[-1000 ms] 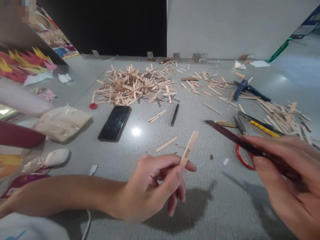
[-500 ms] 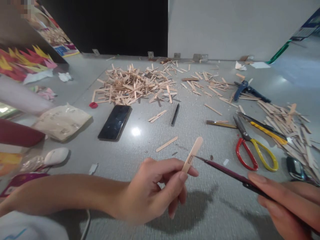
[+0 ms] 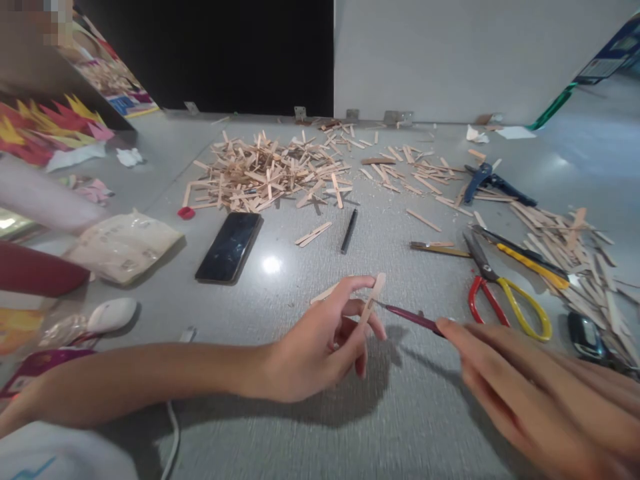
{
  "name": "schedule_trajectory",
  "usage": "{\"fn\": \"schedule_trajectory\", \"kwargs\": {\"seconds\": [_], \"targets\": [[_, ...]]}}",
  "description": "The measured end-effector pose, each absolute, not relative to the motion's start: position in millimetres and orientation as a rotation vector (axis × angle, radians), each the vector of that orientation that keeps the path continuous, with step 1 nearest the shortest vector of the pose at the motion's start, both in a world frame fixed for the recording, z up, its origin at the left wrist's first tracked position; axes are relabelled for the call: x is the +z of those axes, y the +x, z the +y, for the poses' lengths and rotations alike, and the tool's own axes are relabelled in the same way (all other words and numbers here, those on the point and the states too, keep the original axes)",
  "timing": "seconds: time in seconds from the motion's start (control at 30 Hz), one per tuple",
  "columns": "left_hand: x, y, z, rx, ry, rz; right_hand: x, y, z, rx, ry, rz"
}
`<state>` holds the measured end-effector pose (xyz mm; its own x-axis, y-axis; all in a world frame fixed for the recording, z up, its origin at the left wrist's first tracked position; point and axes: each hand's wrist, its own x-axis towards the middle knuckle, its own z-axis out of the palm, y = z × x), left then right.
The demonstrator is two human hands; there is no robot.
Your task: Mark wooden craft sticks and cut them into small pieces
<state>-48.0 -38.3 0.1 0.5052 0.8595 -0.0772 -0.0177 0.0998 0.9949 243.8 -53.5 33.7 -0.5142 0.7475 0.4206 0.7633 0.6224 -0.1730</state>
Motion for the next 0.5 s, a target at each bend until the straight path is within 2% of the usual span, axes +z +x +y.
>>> {"fn": "schedule_trajectory", "kwargs": {"seconds": [0.1, 0.27, 0.5], "targets": [[-7.8, -50.5, -28.5, 0.734, 1.439, 0.861, 32.4, 220.9, -43.3, -0.320, -0.982, -2.682], [-16.2, -52.6, -19.3, 0.671, 1.572, 0.916, 22.7, 193.4, -32.5, -0.700, -1.096, -2.761], [-33.8, -53.2, -12.5, 0.675, 1.615, 0.979, 13.3, 177.0, -22.9, -0.650, -1.086, -2.875]]}}
